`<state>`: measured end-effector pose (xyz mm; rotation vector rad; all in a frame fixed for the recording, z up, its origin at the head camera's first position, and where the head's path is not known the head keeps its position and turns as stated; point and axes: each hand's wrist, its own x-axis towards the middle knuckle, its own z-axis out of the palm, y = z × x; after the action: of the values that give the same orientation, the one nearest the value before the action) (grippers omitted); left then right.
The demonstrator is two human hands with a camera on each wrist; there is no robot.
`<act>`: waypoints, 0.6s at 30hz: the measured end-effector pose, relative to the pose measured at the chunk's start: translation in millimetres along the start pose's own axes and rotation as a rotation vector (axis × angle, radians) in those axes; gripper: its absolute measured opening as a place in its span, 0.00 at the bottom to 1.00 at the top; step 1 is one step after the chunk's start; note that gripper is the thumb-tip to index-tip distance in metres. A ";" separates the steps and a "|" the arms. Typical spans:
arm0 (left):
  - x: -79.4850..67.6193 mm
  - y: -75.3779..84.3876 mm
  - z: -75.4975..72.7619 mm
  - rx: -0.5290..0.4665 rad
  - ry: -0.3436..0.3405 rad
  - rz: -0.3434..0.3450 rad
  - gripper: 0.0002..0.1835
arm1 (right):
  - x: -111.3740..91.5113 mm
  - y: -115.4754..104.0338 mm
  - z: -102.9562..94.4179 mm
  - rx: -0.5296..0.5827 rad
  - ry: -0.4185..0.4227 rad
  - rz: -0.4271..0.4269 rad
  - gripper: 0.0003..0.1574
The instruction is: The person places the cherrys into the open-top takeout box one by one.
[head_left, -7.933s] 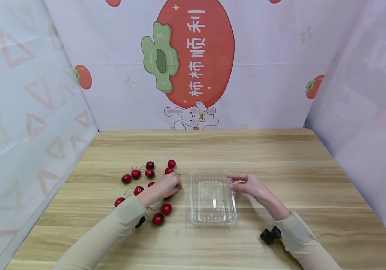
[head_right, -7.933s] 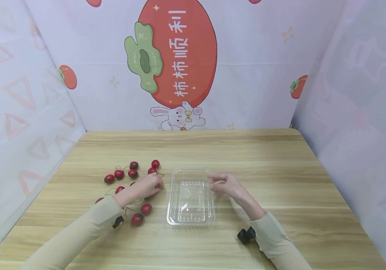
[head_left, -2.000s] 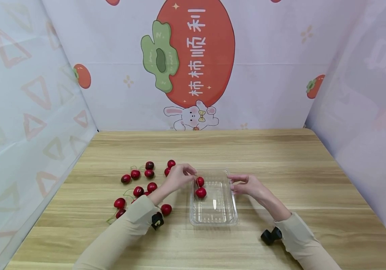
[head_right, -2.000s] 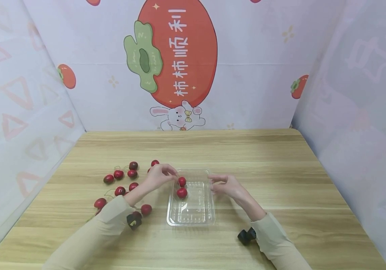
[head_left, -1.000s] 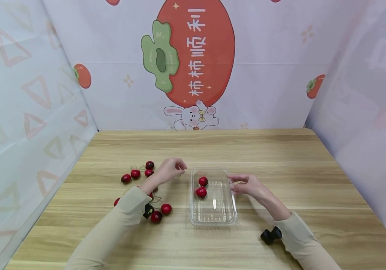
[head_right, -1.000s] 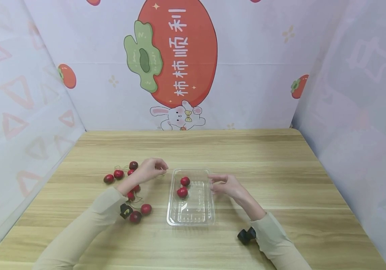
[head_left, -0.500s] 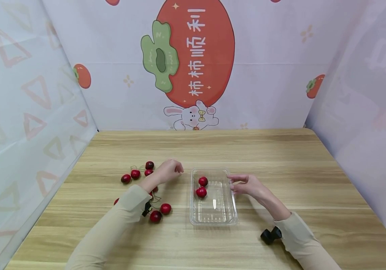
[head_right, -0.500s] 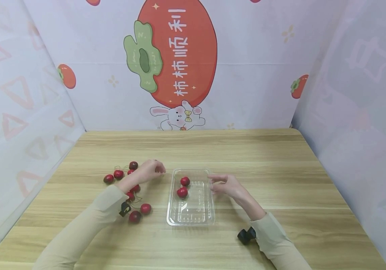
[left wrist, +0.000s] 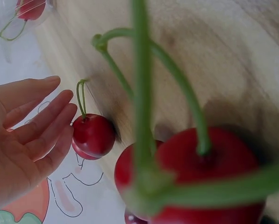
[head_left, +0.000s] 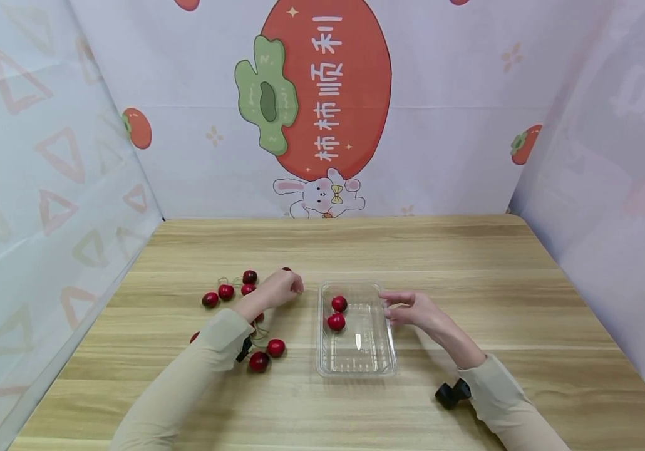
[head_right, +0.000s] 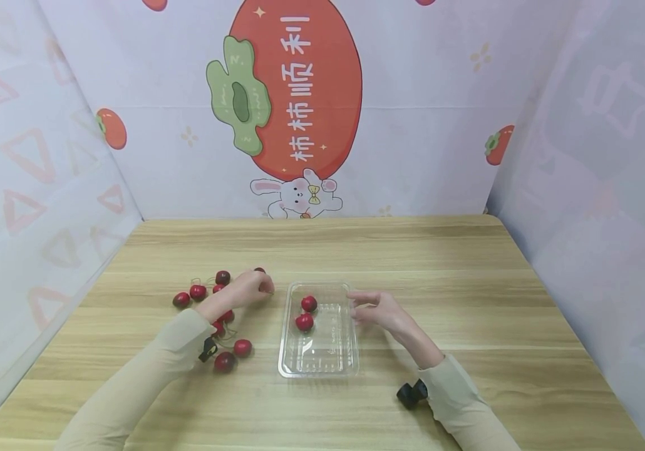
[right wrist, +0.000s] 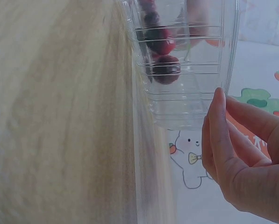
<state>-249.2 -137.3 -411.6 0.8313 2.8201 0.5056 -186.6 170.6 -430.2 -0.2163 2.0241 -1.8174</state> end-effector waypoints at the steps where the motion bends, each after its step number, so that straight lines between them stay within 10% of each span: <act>1: -0.1 0.2 0.3 -0.001 -0.003 -0.002 0.05 | -0.1 -0.1 0.3 0.001 0.002 0.003 0.32; 18: -1.0 -0.2 2.6 0.048 -0.027 0.019 0.07 | -0.9 -0.1 0.2 -0.012 -0.010 0.003 0.33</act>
<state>-247.8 -137.3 -414.1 0.8675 2.8132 0.4276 -185.7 170.7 -429.9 -0.2257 2.0279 -1.7995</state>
